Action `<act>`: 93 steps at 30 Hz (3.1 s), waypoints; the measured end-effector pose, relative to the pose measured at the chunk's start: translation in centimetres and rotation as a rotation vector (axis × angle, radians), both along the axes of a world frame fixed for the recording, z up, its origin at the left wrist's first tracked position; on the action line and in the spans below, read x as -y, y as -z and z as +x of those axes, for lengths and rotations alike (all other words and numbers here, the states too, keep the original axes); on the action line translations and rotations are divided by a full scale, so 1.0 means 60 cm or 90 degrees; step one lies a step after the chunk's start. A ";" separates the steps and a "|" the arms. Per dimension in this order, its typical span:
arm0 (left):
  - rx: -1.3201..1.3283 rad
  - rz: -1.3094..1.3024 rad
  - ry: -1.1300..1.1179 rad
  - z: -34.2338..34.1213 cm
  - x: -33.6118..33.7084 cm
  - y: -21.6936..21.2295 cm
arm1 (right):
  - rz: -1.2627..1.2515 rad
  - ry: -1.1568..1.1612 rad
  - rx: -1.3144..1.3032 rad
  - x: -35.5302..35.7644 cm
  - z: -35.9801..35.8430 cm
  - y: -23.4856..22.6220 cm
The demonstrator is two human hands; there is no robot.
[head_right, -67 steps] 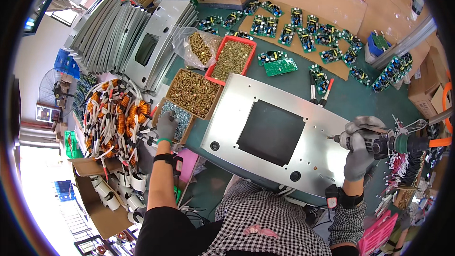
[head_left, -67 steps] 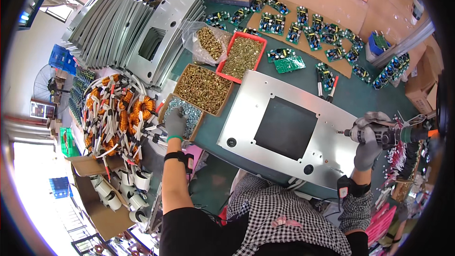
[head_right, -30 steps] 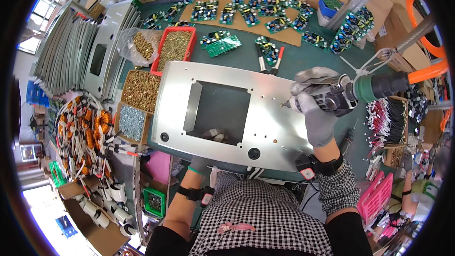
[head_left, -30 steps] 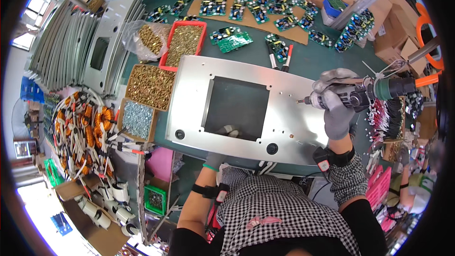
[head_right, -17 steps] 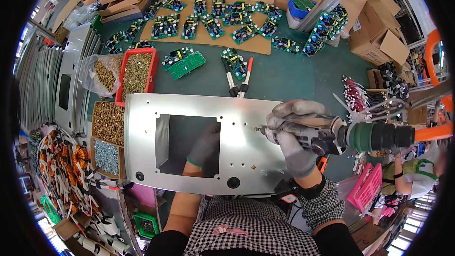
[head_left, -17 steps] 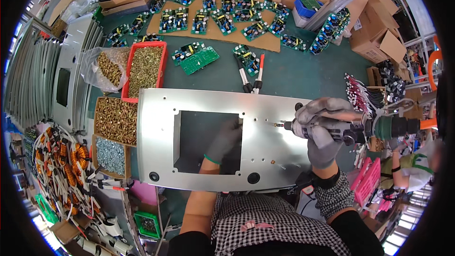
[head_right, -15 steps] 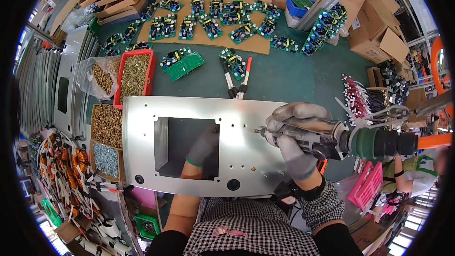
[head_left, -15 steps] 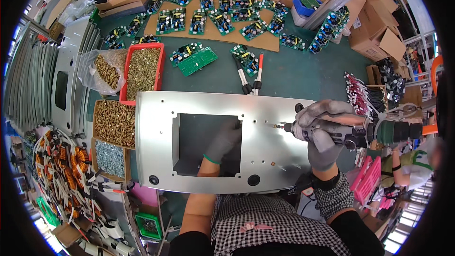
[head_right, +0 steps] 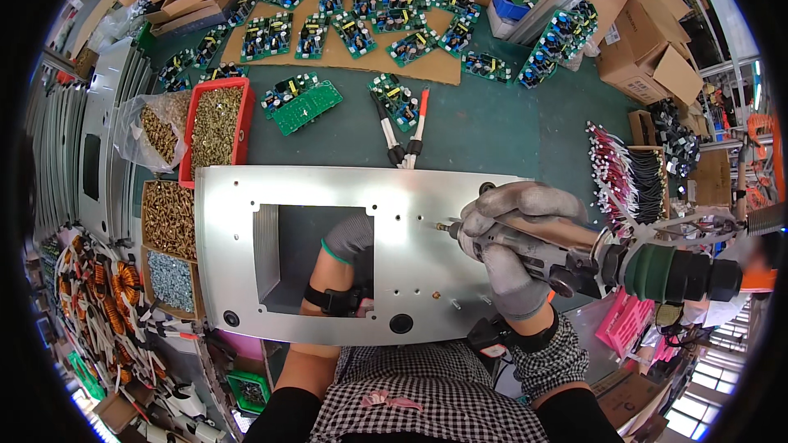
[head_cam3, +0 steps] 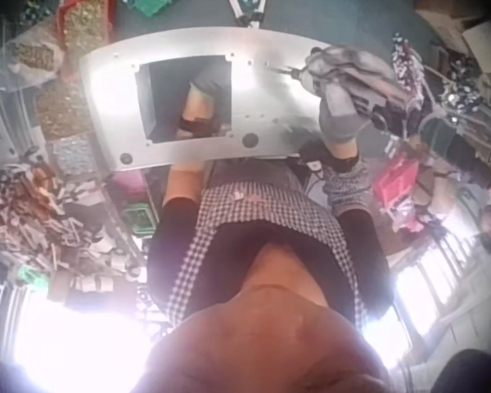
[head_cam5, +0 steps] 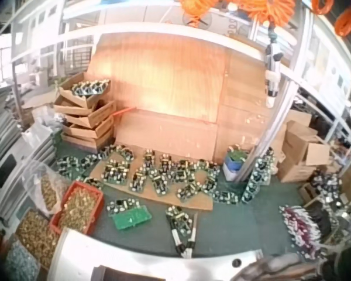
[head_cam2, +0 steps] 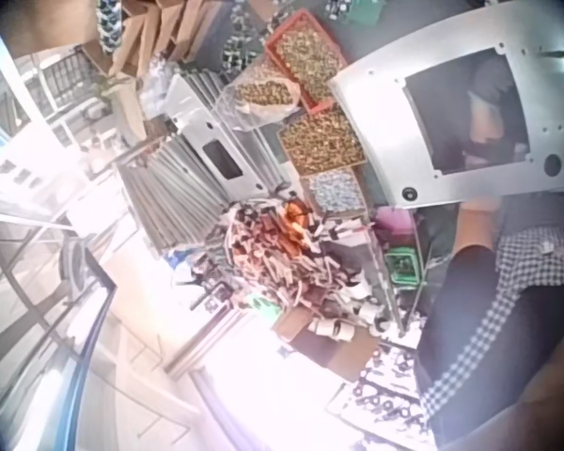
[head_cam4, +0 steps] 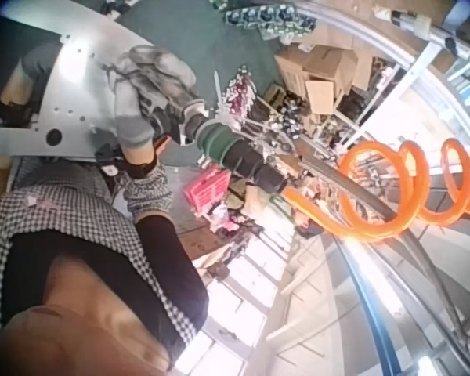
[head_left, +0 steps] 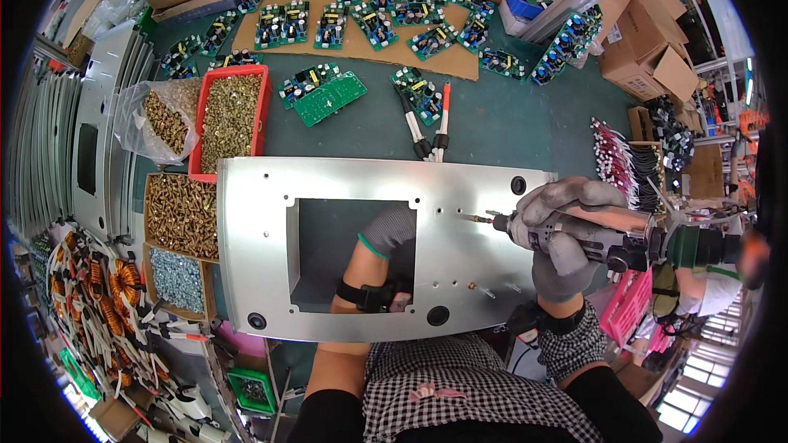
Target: The recorder is assembling electrical panel components by mounting inductors and circuit boards to metal chassis panels using pneumatic and electric screwdrivers.
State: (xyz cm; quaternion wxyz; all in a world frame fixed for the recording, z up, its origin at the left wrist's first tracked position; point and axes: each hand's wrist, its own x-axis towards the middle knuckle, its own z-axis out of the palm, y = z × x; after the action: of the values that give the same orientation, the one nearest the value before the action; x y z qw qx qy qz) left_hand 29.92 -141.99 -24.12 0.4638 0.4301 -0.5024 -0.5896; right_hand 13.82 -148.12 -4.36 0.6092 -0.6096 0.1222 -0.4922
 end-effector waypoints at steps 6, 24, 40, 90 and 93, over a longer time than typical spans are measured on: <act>0.024 -0.066 -0.046 0.000 0.015 -0.002 | -0.047 0.019 -0.007 -0.008 0.006 -0.004; -0.053 -0.038 -0.076 -0.020 0.020 0.000 | -0.148 -0.016 -0.036 -0.009 0.013 -0.002; -0.395 0.051 -0.127 -0.054 -0.038 -0.074 | -0.070 0.017 0.007 -0.030 0.026 -0.005; 0.603 0.091 -0.373 -0.167 -0.267 -0.014 | 0.146 -0.153 -0.047 -0.116 -0.079 -0.024; 0.737 0.046 -0.438 -0.151 -0.280 0.017 | 0.032 -0.120 -0.076 -0.116 -0.075 -0.016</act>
State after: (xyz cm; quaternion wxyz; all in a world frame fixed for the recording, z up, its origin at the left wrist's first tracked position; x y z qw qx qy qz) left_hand 20.88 -125.18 -25.16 0.2666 0.8275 -0.4841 -0.0994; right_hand 9.33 -141.16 -3.38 0.6595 -0.6312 0.1128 -0.3923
